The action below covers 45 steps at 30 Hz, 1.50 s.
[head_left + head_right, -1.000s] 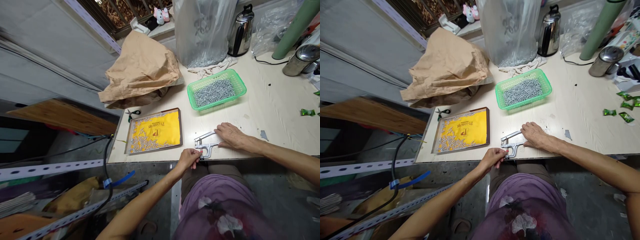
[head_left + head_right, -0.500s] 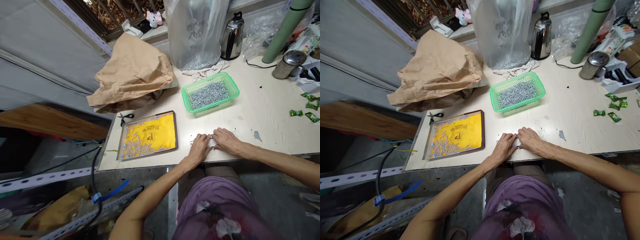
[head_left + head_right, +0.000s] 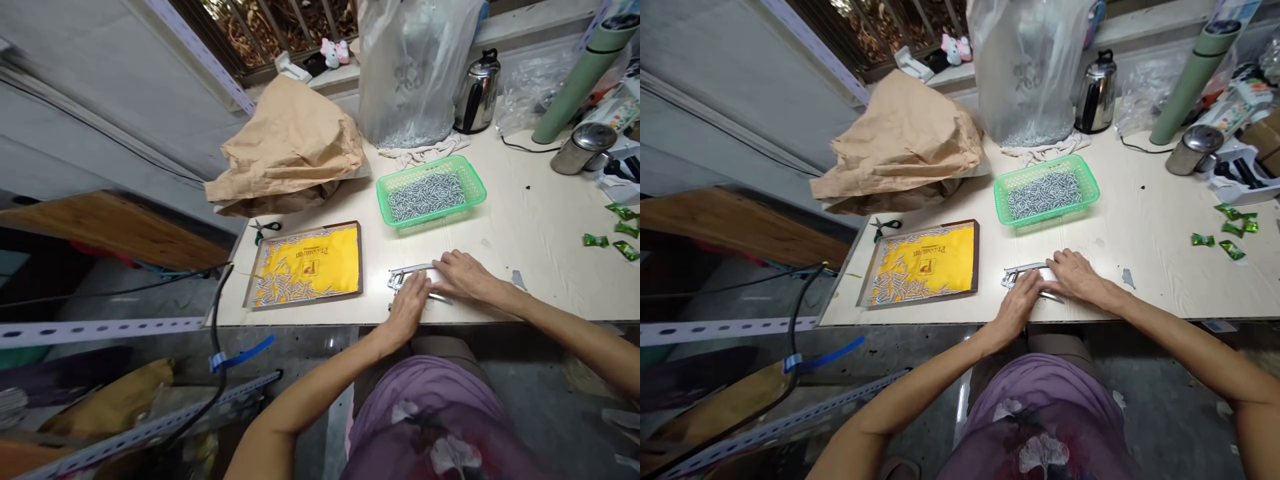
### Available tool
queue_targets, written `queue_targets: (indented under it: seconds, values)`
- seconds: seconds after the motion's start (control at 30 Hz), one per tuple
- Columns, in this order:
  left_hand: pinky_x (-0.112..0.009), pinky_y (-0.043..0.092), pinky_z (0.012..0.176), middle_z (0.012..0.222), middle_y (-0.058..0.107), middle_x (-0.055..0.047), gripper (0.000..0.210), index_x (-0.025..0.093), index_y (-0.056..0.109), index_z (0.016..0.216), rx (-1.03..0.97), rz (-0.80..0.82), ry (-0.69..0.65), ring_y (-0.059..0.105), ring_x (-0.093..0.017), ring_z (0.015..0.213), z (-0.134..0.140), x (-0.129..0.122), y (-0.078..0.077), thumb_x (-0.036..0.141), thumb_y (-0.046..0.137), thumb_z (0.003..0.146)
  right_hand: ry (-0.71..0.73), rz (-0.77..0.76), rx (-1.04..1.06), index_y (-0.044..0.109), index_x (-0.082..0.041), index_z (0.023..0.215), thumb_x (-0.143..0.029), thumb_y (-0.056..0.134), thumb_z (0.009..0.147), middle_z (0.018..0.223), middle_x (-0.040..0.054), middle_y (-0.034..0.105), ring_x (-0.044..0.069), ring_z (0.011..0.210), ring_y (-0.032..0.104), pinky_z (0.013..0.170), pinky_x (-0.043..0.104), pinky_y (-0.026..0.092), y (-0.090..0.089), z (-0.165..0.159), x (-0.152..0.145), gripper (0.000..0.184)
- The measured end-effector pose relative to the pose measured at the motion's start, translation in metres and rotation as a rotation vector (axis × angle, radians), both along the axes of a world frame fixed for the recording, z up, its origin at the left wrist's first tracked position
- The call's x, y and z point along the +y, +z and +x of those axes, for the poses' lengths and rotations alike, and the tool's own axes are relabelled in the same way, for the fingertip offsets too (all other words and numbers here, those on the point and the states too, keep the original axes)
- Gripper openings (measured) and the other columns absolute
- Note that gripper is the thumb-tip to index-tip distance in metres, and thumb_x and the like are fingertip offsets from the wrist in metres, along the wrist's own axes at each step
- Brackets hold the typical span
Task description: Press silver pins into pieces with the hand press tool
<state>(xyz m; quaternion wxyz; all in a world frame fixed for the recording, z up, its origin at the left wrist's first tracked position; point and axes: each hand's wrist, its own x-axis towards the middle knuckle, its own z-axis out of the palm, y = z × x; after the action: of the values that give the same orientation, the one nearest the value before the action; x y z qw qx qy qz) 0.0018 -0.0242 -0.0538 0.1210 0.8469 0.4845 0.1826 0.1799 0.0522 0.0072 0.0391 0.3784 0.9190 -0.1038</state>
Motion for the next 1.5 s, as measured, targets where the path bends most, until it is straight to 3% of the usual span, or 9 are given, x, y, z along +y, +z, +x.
queue_targets:
  seconds: [0.17,0.37,0.57,0.67,0.73,0.9,1.17,1.3,1.5]
  values:
    - [-0.05,0.041,0.108,0.138,0.051,-0.017,0.037,0.013,0.047,0.132,-0.058,0.106,-0.037,0.038,-0.029,0.137,0.016,-0.028,-0.015,0.021,0.037,0.097,-0.05,0.003,-0.041,0.063,-0.014,0.096,-0.022,0.052,0.091,0.094,0.0106,0.064,0.022,0.087,0.054,0.071,0.031,0.032,-0.003,-0.002,0.024,0.014]
    - [-0.054,0.034,0.111,0.14,0.049,-0.018,0.04,0.013,0.046,0.135,-0.074,0.002,-0.02,0.035,-0.028,0.139,0.021,-0.028,-0.007,0.025,0.039,0.097,-0.029,0.108,-0.035,0.064,-0.017,0.09,-0.019,0.052,0.089,0.09,0.0095,0.065,0.023,0.087,0.05,0.071,0.033,0.027,0.0,-0.029,0.041,0.012]
    - [-0.043,0.051,0.095,0.105,0.068,-0.014,0.031,0.015,0.064,0.112,-0.147,-0.072,-0.076,0.062,-0.026,0.107,0.017,-0.04,0.001,0.029,0.042,0.096,0.483,0.038,0.092,0.069,-0.022,0.084,-0.02,0.055,0.089,0.093,0.0072,0.063,0.022,0.091,0.048,0.072,0.034,0.028,-0.001,-0.083,0.003,0.014]
    - [-0.036,0.052,0.091,0.091,0.069,-0.009,0.028,0.019,0.067,0.106,-0.176,0.018,-0.115,0.064,-0.02,0.096,-0.01,-0.054,0.011,0.028,0.043,0.096,0.586,0.08,0.102,0.067,-0.019,0.073,-0.015,0.057,0.085,0.087,0.008,0.063,0.022,0.092,0.048,0.073,0.035,0.03,-0.018,-0.101,-0.007,0.016]
    - [-0.034,0.052,0.086,0.086,0.068,-0.008,0.028,0.019,0.068,0.105,-0.154,0.132,0.042,0.063,-0.018,0.087,-0.041,-0.056,0.022,0.024,0.042,0.096,0.595,0.108,0.157,0.066,-0.017,0.073,-0.013,0.055,0.086,0.085,0.0077,0.064,0.022,0.09,0.05,0.073,0.035,0.031,-0.027,-0.107,-0.008,0.017]
    - [-0.035,0.048,0.08,0.085,0.065,-0.009,0.021,0.016,0.07,0.095,0.136,0.12,0.702,0.057,-0.02,0.082,-0.134,-0.028,0.05,0.021,0.049,0.092,0.436,0.17,0.447,0.065,-0.018,0.086,-0.016,0.038,0.095,0.081,0.0064,0.065,0.019,0.08,0.052,0.075,0.033,0.035,0.0,-0.103,0.016,0.028]
    - [-0.032,0.044,0.078,0.081,0.067,-0.011,0.021,0.016,0.071,0.072,0.431,-0.322,0.7,0.058,-0.024,0.089,-0.176,0.009,0.051,0.019,0.055,0.085,-0.188,0.428,0.307,0.064,-0.015,0.107,-0.02,0.045,0.09,0.098,0.0151,0.063,0.03,0.093,0.054,0.078,0.041,0.042,0.056,-0.058,0.092,0.026]
    - [-0.033,0.044,0.077,0.08,0.068,-0.012,0.023,0.016,0.07,0.071,0.353,-0.311,0.706,0.061,-0.026,0.088,-0.172,0.007,0.055,0.016,0.051,0.084,-0.053,0.158,0.314,0.065,-0.018,0.102,-0.02,0.041,0.093,0.09,0.0093,0.062,0.021,0.082,0.058,0.07,0.032,0.046,0.038,-0.034,0.048,0.025]
    - [-0.025,0.048,0.068,0.08,0.073,-0.004,0.018,0.018,0.073,0.079,-0.358,-0.556,0.719,0.065,-0.018,0.073,-0.117,0.001,0.067,0.03,0.06,0.078,0.055,-0.137,0.244,0.061,-0.018,0.098,-0.026,0.047,0.094,0.091,0.0059,0.059,0.017,0.077,0.058,0.064,0.028,0.043,-0.003,-0.019,-0.034,0.016]
